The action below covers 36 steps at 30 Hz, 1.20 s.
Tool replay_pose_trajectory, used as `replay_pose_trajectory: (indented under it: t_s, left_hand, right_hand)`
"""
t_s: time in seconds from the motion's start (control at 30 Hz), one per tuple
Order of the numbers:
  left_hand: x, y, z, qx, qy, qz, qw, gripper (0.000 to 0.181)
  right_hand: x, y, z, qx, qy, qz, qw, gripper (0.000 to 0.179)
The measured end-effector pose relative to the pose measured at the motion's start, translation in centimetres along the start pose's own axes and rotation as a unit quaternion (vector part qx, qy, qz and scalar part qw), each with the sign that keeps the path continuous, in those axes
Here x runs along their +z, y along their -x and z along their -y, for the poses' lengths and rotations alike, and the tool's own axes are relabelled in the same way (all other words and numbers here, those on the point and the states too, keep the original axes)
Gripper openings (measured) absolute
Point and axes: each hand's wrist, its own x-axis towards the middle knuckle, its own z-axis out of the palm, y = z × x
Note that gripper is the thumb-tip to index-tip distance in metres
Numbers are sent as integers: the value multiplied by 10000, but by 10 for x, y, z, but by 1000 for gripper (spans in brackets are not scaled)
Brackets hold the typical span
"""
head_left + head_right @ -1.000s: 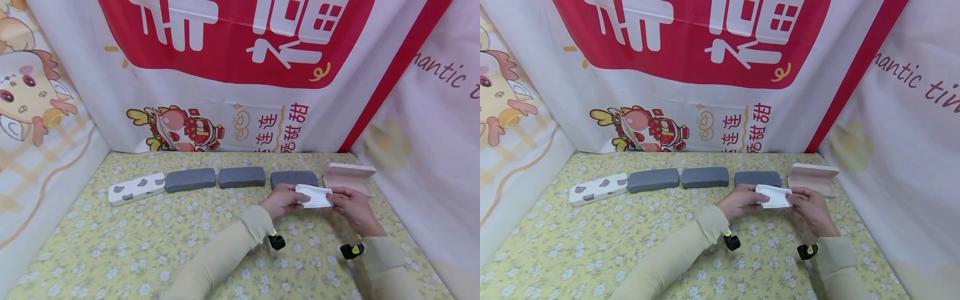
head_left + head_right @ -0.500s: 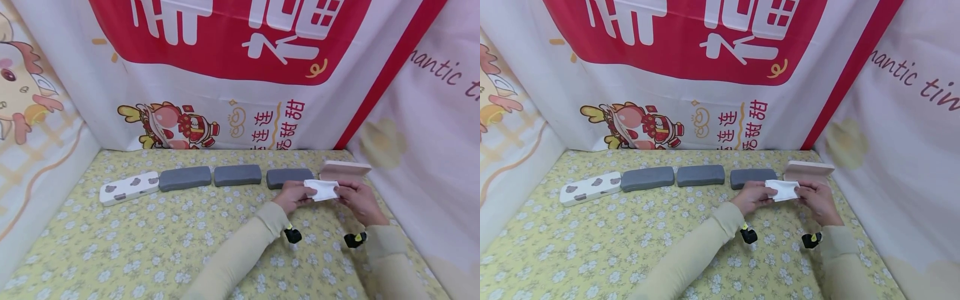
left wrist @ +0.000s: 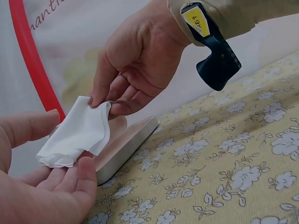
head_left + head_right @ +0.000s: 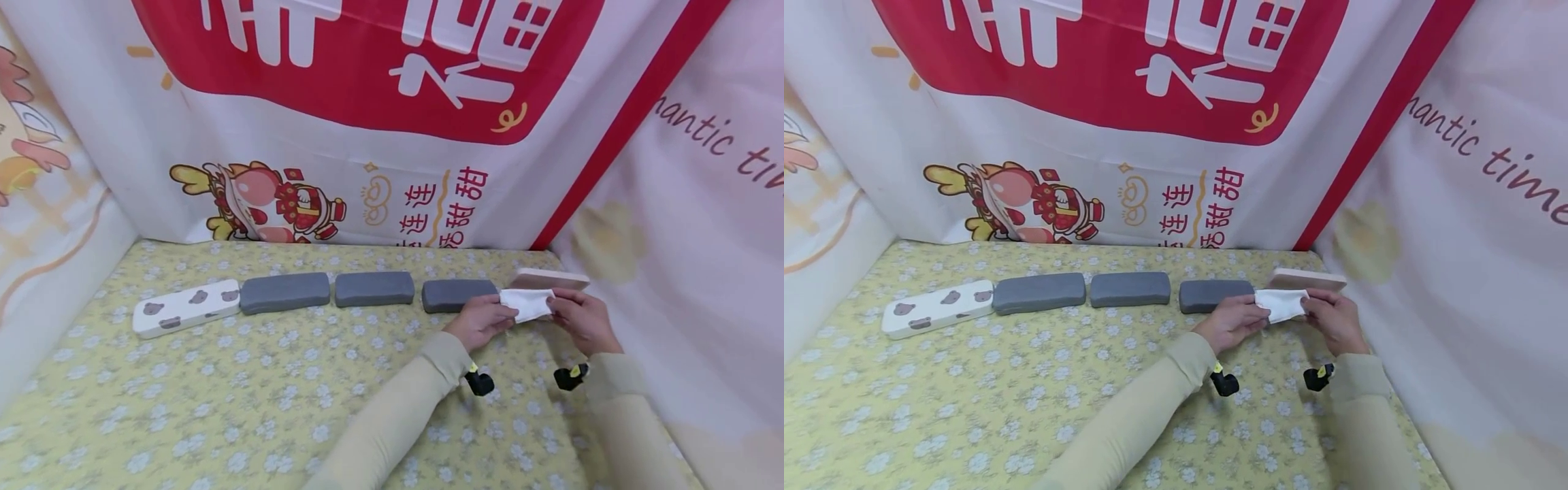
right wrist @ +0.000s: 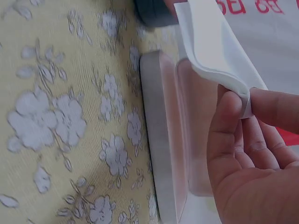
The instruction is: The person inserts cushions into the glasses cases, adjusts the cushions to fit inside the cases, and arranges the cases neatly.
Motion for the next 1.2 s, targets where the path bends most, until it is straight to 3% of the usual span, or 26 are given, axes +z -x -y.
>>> replay_pose_trajectory:
  t_s: [0.3, 0.47, 0.7, 0.8, 1.03, 1.2]
  left_hand:
    - [6, -17, 4, 209, 197, 443, 9986, 60]
    - [11, -20, 4, 114, 237, 751, 9968, 64]
    - [16, -30, 9, 100, 305, 761, 9966, 58]
    - [15, -33, 12, 42, 278, 880, 9957, 59]
    - [13, -39, 13, 77, 446, 914, 9948, 80]
    - [12, -39, 12, 1, 372, 858, 9956, 83]
  right_hand:
    - [-9, -17, -4, 487, -79, -480, 9976, 21]
    - [-17, -26, -8, 663, -101, -496, 9965, 23]
    - [-20, -37, -7, 787, -22, -649, 9948, 25]
    - [-22, -39, -11, 817, -241, -782, 9933, 26]
    - [-24, -46, -17, 682, -413, -1103, 9907, 26]
    - [-26, -47, -20, 700, -252, -888, 9933, 18]
